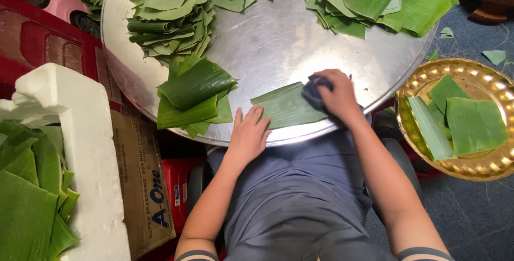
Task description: Cleaning banana leaves by wiping them with a cloth on a metal table
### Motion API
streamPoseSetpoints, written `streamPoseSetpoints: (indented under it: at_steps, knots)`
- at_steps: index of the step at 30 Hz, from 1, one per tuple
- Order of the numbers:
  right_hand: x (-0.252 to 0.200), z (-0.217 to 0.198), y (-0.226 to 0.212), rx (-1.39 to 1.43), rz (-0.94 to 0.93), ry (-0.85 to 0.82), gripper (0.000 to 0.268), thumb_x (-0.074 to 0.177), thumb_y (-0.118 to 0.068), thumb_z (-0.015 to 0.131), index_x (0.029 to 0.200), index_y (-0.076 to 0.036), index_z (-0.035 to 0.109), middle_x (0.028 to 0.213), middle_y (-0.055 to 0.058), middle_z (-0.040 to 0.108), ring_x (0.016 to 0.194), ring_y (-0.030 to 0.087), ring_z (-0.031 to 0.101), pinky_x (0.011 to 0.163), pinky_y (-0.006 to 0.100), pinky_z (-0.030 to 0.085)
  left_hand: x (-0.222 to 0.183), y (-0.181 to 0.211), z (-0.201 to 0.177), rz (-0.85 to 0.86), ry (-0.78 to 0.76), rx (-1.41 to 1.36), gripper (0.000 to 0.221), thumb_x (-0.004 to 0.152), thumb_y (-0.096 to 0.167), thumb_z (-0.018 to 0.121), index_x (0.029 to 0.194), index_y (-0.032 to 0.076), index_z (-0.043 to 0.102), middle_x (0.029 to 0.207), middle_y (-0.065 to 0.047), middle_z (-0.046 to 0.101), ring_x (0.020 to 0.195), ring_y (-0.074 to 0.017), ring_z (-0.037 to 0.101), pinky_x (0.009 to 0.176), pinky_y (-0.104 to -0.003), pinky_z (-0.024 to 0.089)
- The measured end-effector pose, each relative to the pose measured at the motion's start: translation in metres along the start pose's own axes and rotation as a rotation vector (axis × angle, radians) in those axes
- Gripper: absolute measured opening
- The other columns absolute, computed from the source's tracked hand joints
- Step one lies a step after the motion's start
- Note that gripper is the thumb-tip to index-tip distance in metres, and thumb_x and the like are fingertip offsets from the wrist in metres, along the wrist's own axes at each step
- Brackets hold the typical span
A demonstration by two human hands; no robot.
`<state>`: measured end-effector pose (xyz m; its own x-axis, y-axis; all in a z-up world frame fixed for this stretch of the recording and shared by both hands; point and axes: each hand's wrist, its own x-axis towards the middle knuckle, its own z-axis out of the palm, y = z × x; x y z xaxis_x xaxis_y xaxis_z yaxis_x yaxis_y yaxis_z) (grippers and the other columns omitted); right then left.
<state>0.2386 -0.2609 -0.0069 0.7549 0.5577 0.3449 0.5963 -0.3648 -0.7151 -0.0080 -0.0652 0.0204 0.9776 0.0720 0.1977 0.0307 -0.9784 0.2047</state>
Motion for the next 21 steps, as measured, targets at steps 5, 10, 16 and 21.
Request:
streamPoseSetpoints:
  at_steps: [5,10,16,21]
  knots:
    - [0.000,-0.044,-0.016,0.736,0.325,0.281,0.018,0.101,-0.029,0.069,0.108,-0.014,0.075,0.095,0.004,0.069,0.088,0.014,0.061,0.083,0.027,0.048,0.010,-0.008,0.014,0.114,0.118,-0.095,0.016,0.090,0.014,0.065,0.105,0.013,0.067,0.124,-0.010,0.069,0.118,-0.0310,0.067,0.108,-0.060,0.039]
    - [-0.005,-0.074,-0.042,0.892,0.360,0.407,0.018,0.099,-0.029,0.067,0.101,-0.012,0.073,0.083,0.002,0.066,0.076,0.012,0.061,0.076,0.024,0.048,0.033,0.019,-0.046,0.057,0.017,-0.500,0.020,0.096,0.016,0.058,0.114,0.012,0.067,0.084,-0.017,0.074,0.088,-0.0435,0.073,0.082,-0.053,0.056]
    - [-0.001,-0.069,-0.067,0.858,0.145,0.485,0.022,0.100,-0.023,0.061,0.111,-0.007,0.071,0.092,0.007,0.069,0.085,0.014,0.067,0.085,0.028,0.055,0.063,-0.018,0.001,-0.356,0.061,-0.483,0.014,0.091,0.024,0.062,0.102,0.018,0.069,0.063,-0.010,0.068,0.075,-0.0429,0.072,0.074,-0.053,0.055]
    - [0.002,0.012,-0.085,0.332,-0.209,0.140,0.033,0.079,-0.002,0.078,0.111,-0.011,0.079,0.108,0.009,0.072,0.107,0.030,0.068,0.094,0.039,0.053,0.066,-0.033,-0.005,-0.600,-0.032,-0.230,0.017,0.089,0.023,0.070,0.094,0.006,0.073,0.080,-0.022,0.072,0.084,-0.0494,0.073,0.075,-0.056,0.059]
